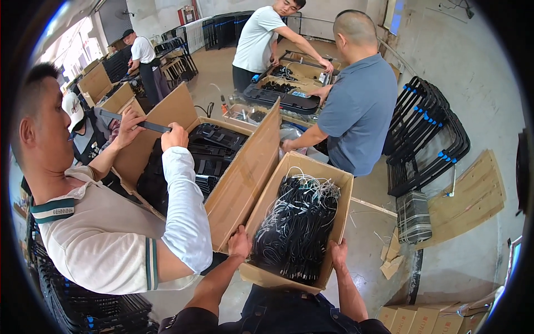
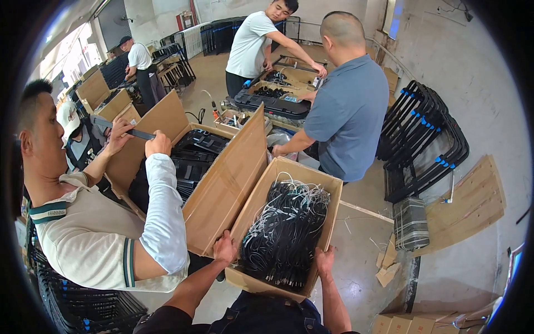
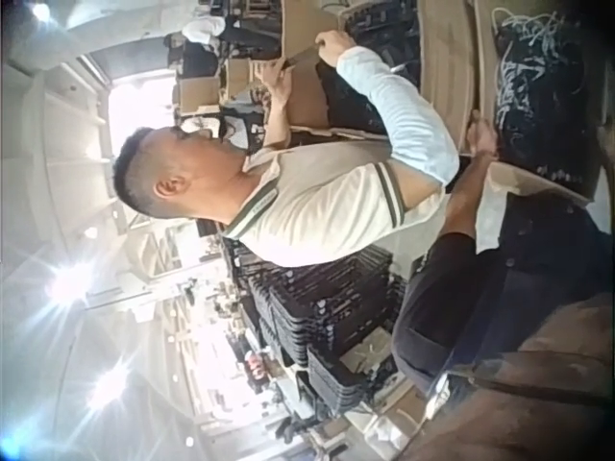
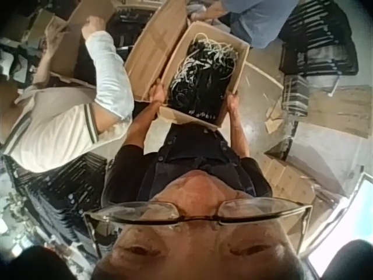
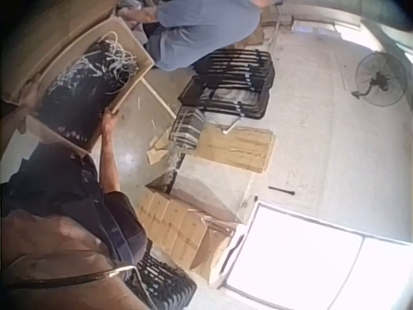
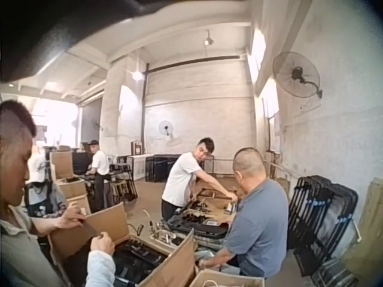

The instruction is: Packing metal frame components and parts into cardboard boxes in a manufacturing facility.

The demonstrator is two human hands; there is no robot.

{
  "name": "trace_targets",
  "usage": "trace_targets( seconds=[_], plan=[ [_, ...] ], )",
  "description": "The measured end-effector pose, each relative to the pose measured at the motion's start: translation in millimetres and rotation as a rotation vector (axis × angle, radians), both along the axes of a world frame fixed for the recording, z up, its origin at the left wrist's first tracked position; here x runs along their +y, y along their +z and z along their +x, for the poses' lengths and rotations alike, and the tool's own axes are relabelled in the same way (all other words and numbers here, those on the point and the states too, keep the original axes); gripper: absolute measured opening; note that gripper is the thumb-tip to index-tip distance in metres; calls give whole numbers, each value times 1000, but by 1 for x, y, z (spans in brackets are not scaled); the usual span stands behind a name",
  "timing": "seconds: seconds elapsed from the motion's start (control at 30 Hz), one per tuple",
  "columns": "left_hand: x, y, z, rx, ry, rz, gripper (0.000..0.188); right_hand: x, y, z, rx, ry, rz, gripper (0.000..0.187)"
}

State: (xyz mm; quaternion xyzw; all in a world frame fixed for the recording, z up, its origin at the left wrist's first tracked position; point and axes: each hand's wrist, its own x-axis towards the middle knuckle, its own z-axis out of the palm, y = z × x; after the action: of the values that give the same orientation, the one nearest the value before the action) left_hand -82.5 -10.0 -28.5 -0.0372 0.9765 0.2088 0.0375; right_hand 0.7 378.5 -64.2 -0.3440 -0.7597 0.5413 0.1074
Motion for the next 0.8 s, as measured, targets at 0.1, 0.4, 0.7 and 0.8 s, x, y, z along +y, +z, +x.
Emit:
trace_targets(
  seconds=[0.1,0.4,0.7,0.8],
  plan=[
    [-2,-5,-2,18,-11,-11,29,1,0,1,3,-12,-1,46],
    [0,-1,-3,-7,-3,-4,29,0,5,-1,-51,6,20,48],
    [-1,-6,-1,12,-8,-20,29,0,3,0,-105,-3,4,50],
    [-3,-6,-1,20,-8,-57,29,-3,12,0,-83,-3,13,51]
  ],
)
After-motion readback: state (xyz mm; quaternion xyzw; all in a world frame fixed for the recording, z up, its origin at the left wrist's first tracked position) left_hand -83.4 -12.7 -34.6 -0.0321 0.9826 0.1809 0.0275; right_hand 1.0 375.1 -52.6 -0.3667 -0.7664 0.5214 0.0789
